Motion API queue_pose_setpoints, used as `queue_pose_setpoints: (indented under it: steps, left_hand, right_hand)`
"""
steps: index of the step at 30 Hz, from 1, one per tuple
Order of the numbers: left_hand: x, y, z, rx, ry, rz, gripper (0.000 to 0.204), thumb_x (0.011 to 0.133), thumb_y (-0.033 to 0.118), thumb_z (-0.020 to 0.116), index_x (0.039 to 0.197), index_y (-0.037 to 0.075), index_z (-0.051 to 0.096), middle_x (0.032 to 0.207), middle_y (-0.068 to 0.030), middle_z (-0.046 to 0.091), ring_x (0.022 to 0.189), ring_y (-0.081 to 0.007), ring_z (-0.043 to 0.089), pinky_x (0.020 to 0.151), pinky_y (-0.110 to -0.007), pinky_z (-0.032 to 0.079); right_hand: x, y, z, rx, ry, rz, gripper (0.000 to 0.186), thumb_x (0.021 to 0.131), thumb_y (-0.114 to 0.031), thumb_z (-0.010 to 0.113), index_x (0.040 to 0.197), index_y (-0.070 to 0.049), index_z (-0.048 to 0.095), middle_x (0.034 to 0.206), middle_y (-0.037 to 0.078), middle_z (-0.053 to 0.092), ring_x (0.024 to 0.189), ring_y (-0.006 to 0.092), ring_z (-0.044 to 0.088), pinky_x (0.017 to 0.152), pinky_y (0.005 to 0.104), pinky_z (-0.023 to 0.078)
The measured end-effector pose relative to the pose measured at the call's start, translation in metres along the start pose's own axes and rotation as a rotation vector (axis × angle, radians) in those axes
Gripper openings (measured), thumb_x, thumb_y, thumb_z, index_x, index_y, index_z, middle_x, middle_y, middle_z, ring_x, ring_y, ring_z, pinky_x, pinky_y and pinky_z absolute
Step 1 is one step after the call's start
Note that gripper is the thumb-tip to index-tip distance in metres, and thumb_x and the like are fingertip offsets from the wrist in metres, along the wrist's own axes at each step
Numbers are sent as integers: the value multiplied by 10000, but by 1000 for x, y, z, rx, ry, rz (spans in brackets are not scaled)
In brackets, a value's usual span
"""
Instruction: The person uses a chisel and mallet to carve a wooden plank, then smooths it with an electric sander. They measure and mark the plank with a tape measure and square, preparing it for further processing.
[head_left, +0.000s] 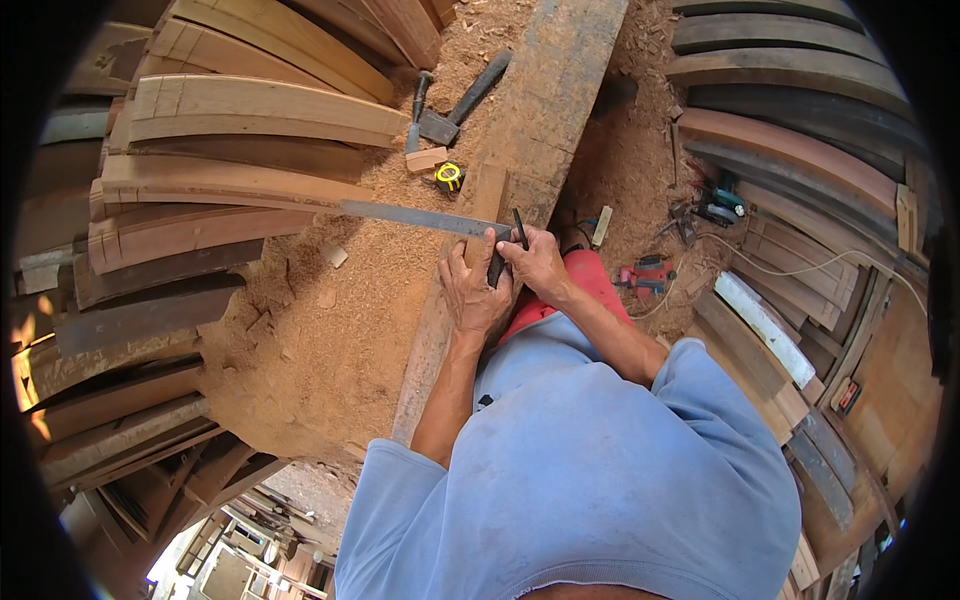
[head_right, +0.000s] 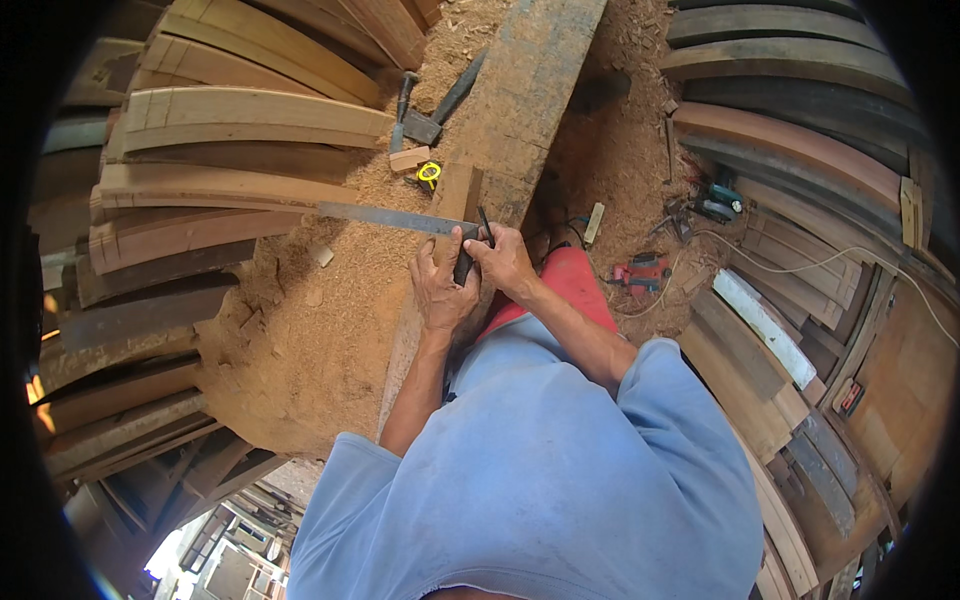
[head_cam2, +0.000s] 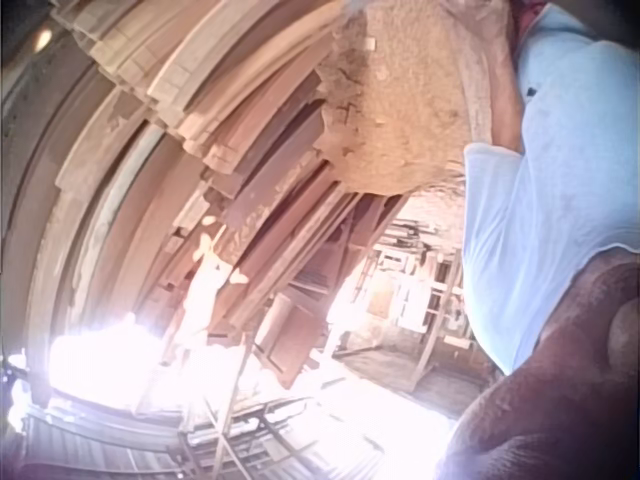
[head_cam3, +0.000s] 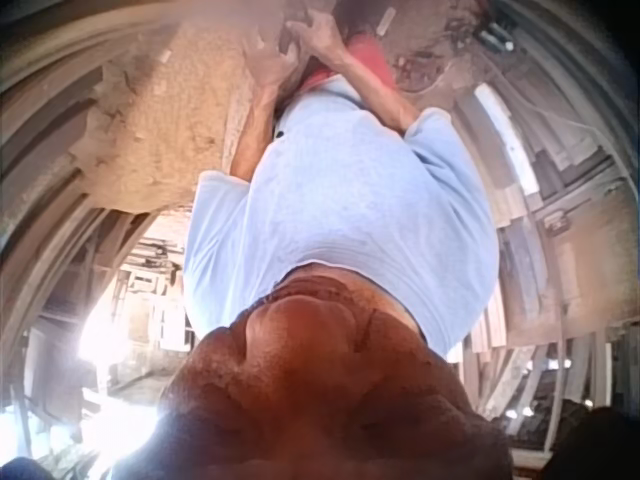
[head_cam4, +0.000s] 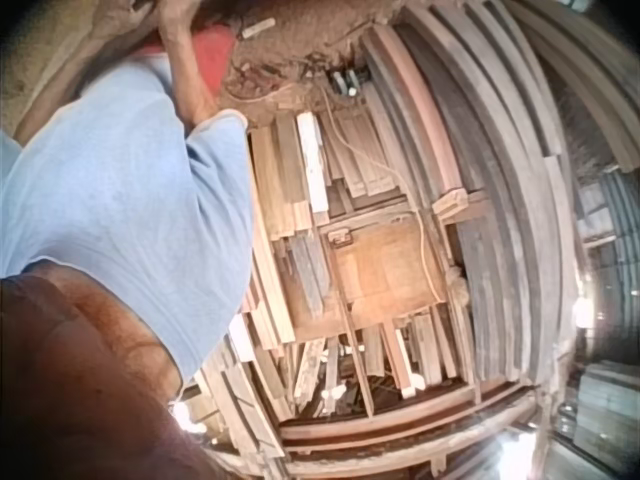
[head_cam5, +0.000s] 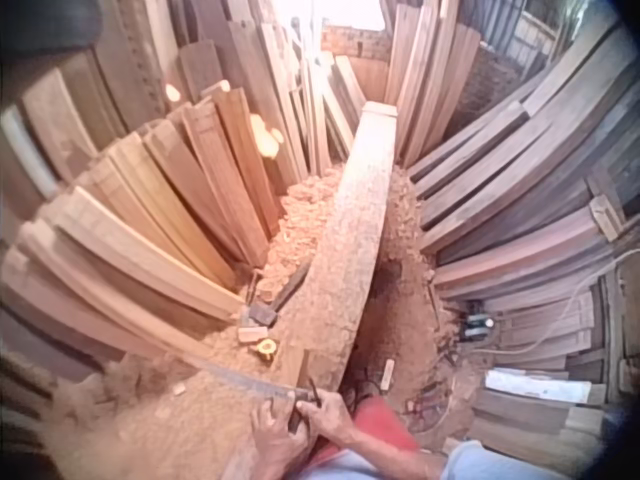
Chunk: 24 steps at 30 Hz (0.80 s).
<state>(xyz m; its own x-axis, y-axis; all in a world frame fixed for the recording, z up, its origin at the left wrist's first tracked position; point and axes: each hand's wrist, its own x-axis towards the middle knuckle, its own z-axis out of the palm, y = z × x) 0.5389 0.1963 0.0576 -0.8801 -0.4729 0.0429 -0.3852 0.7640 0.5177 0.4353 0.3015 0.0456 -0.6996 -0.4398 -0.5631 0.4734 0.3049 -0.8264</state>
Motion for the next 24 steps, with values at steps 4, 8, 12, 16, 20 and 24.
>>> queue_pose_setpoints:
  steps: [4,8,12,16,20,24]
  left_hand:
    - [1,1,-1,7,6,-3,704,832,282,739,1494,352,512,1272,-238,524,1112,-435,517,964,-530,438]
    - [1,1,-1,7,-3,-11,703,832,289,739,1494,352,511,1276,-239,521,1101,-435,517,953,-529,440]
    - [2,4,-3,17,-1,-15,698,833,297,737,1492,353,512,1267,-235,520,1080,-432,517,941,-528,445]
    - [1,4,-1,26,12,-12,701,832,308,736,1493,354,507,1254,-230,517,1056,-424,517,918,-530,452]
    - [-1,5,1,58,11,-11,725,824,303,736,1504,354,491,1244,-228,514,1042,-413,514,900,-525,457]
    - [-1,7,-2,65,-2,-14,778,808,271,743,1528,349,458,1210,-205,507,1079,-406,509,943,-516,451]
  right_hand:
    - [1,1,0,-1,-1,-12,182,876,-151,728,831,-2,634,713,-6,588,660,76,522,568,288,440]
    - [0,-4,-1,57,-33,48,173,888,-146,725,845,-2,638,724,-17,590,665,70,523,567,277,440]
    - [2,-1,-1,65,-44,22,159,892,-136,722,862,2,649,735,-17,597,673,68,530,572,271,444]
    - [3,4,0,145,-58,11,161,902,-143,709,878,8,658,735,-10,603,684,67,533,583,279,454]
    - [10,0,-13,-100,8,-84,192,928,-187,681,905,3,671,737,28,628,660,125,568,615,318,478]
    - [17,-21,-39,-389,185,-444,253,971,-249,665,922,-3,698,817,74,683,715,189,624,678,335,500]
